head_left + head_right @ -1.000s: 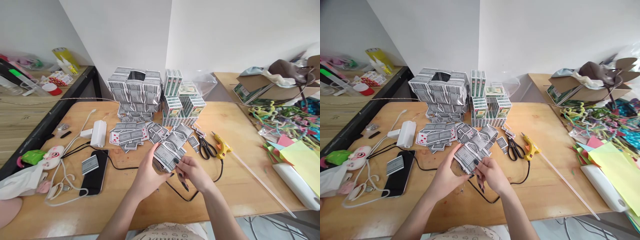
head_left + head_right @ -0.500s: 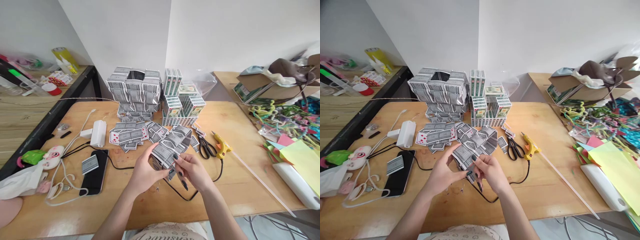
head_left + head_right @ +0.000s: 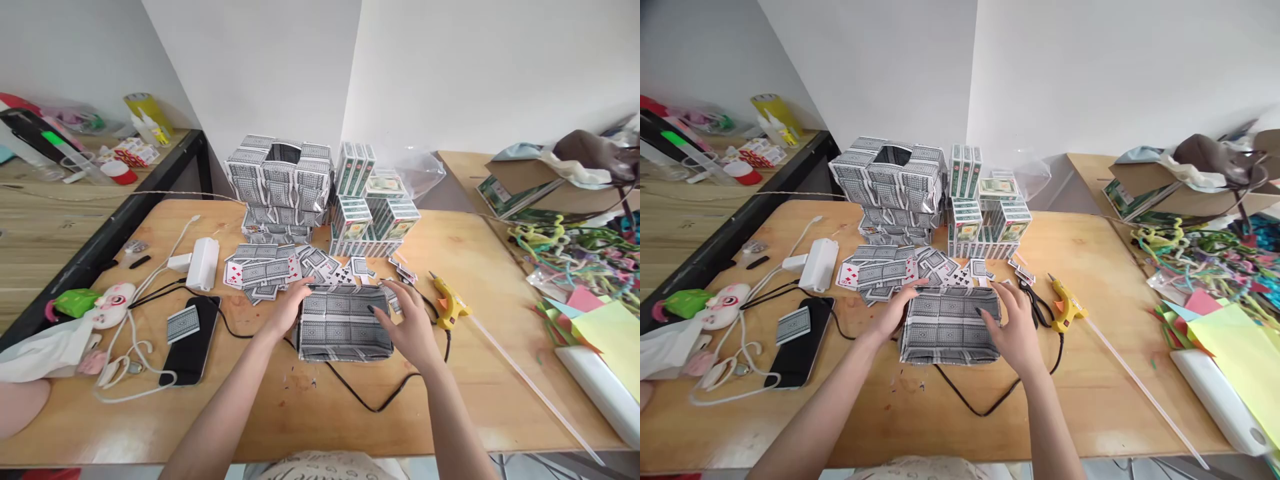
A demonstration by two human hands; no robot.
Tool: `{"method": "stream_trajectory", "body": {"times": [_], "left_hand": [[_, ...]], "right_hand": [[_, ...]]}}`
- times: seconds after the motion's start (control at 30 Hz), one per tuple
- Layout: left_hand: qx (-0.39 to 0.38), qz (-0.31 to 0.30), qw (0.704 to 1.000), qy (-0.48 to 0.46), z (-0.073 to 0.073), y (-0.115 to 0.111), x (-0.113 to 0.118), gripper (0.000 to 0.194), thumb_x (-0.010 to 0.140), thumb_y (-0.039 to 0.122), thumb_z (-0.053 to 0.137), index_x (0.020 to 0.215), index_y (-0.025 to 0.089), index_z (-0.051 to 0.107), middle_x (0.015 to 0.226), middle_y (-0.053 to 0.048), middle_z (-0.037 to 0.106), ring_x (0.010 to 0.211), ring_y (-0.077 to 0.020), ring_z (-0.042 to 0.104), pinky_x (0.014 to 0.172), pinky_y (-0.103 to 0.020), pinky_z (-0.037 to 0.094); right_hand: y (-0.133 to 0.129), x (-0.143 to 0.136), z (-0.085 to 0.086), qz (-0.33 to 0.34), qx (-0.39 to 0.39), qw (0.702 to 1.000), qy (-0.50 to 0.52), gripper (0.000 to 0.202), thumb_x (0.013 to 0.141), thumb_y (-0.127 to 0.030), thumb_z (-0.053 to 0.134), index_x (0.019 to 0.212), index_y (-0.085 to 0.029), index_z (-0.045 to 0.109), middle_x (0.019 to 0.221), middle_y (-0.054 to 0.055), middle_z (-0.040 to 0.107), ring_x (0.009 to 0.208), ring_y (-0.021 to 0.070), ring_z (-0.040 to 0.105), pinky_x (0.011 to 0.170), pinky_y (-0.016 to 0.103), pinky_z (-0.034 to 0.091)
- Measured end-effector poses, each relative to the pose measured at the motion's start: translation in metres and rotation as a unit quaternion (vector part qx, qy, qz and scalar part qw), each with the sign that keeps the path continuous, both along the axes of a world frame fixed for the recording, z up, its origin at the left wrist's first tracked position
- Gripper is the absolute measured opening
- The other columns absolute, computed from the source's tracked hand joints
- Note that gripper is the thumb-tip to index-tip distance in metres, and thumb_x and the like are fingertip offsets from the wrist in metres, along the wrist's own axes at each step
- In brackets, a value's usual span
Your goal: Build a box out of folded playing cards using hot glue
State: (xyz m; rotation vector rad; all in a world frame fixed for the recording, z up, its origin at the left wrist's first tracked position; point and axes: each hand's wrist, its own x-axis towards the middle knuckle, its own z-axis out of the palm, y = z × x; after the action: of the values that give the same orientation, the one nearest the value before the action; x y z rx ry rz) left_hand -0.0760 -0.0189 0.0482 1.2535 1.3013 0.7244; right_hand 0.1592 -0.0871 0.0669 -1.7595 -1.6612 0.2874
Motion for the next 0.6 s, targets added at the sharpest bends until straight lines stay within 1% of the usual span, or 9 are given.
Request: {"method": "stream_trajectory", "body": {"times": [0.1, 0.17, 0.2, 0.27, 0.33, 0.4, 0.47, 0.53, 0.6], "left_hand": [[0.014, -0.042, 0.995, 0.088, 0.001, 0.006, 0.001, 0.047, 0.075, 0.037, 0.046, 0.119, 0.019, 0.050, 0.134, -0.007, 0.041, 0.126, -0.0240, 0.033, 0.103, -0.039, 0.026], [0.058, -0.029, 0.982, 0.177, 0.004, 0.004, 0.000, 0.057, 0.070, 0.034, 0.055, 0.124, 0.017, 0.045, 0.135, -0.011, 0.039, 0.127, -0.0264, 0.031, 0.104, -0.041, 0.024], [0.083, -0.020, 0.974, 0.208, 0.005, 0.001, 0.000, 0.059, 0.070, 0.031, 0.056, 0.125, 0.015, 0.044, 0.133, -0.012, 0.042, 0.125, -0.0263, 0.035, 0.104, -0.041, 0.026], [0.120, -0.010, 0.965, 0.232, 0.006, -0.006, 0.000, 0.051, 0.072, 0.024, 0.054, 0.122, 0.014, 0.047, 0.121, -0.012, 0.054, 0.113, -0.0231, 0.049, 0.098, -0.037, 0.036], [0.140, -0.008, 0.963, 0.229, 0.008, -0.012, 0.000, 0.038, 0.075, 0.020, 0.049, 0.112, 0.015, 0.055, 0.105, -0.008, 0.064, 0.094, -0.0186, 0.060, 0.087, -0.031, 0.045], [0.154, -0.005, 0.961, 0.230, 0.010, -0.015, 0.001, 0.031, 0.076, 0.019, 0.047, 0.103, 0.016, 0.061, 0.094, -0.006, 0.068, 0.082, -0.0165, 0.064, 0.079, -0.028, 0.049], [0.167, -0.003, 0.956, 0.242, 0.011, -0.015, 0.002, 0.030, 0.077, 0.020, 0.048, 0.103, 0.016, 0.062, 0.092, -0.006, 0.069, 0.079, -0.0167, 0.065, 0.077, -0.028, 0.050], [0.176, -0.005, 0.953, 0.249, 0.011, -0.012, 0.004, 0.031, 0.077, 0.020, 0.049, 0.105, 0.017, 0.062, 0.093, -0.006, 0.069, 0.080, -0.0169, 0.065, 0.077, -0.028, 0.050], [0.180, -0.008, 0.952, 0.246, 0.011, -0.007, 0.005, 0.031, 0.076, 0.020, 0.050, 0.105, 0.018, 0.062, 0.094, -0.005, 0.069, 0.081, -0.0167, 0.065, 0.077, -0.027, 0.050]], "right_hand": [[0.003, -0.001, -0.020, 0.019, -0.063, 0.997, 0.035, 0.039, 0.081, -0.029, 0.044, 0.120, -0.023, 0.049, 0.115, 0.008, 0.053, 0.096, 0.0191, 0.054, 0.076, 0.033, 0.049], [0.002, -0.001, -0.027, 0.004, -0.090, 0.995, 0.031, 0.038, 0.082, -0.024, 0.039, 0.118, -0.022, 0.051, 0.112, 0.008, 0.055, 0.089, 0.0176, 0.057, 0.069, 0.029, 0.050], [0.000, 0.000, -0.028, -0.004, -0.099, 0.995, 0.018, 0.038, 0.082, -0.023, 0.038, 0.117, -0.023, 0.052, 0.111, 0.007, 0.056, 0.087, 0.0176, 0.058, 0.068, 0.029, 0.050], [-0.005, 0.002, -0.027, -0.019, -0.120, 0.992, -0.017, 0.040, 0.081, -0.021, 0.039, 0.119, -0.023, 0.050, 0.109, 0.007, 0.057, 0.085, 0.0184, 0.059, 0.068, 0.030, 0.049], [-0.009, 0.004, -0.024, -0.030, -0.142, 0.988, -0.053, 0.042, 0.080, -0.023, 0.042, 0.121, -0.022, 0.048, 0.107, 0.008, 0.058, 0.085, 0.0202, 0.059, 0.068, 0.031, 0.049], [-0.009, 0.004, -0.018, -0.040, -0.140, 0.986, -0.087, 0.043, 0.078, -0.025, 0.046, 0.121, -0.020, 0.049, 0.105, 0.010, 0.059, 0.091, 0.0235, 0.058, 0.073, 0.035, 0.049], [-0.003, -0.001, -0.013, -0.035, -0.108, 0.988, -0.103, 0.043, 0.077, -0.025, 0.048, 0.120, -0.019, 0.051, 0.109, 0.011, 0.058, 0.101, 0.0257, 0.054, 0.082, 0.039, 0.046], [0.008, -0.013, -0.008, 0.005, -0.072, 0.993, -0.088, 0.042, 0.078, -0.023, 0.048, 0.119, -0.019, 0.052, 0.114, 0.010, 0.057, 0.107, 0.0243, 0.051, 0.089, 0.039, 0.043], [0.022, -0.030, -0.004, 0.073, -0.055, 0.994, -0.054, 0.039, 0.079, -0.020, 0.047, 0.117, -0.019, 0.054, 0.115, 0.008, 0.057, 0.109, 0.0215, 0.050, 0.092, 0.035, 0.041]]}}
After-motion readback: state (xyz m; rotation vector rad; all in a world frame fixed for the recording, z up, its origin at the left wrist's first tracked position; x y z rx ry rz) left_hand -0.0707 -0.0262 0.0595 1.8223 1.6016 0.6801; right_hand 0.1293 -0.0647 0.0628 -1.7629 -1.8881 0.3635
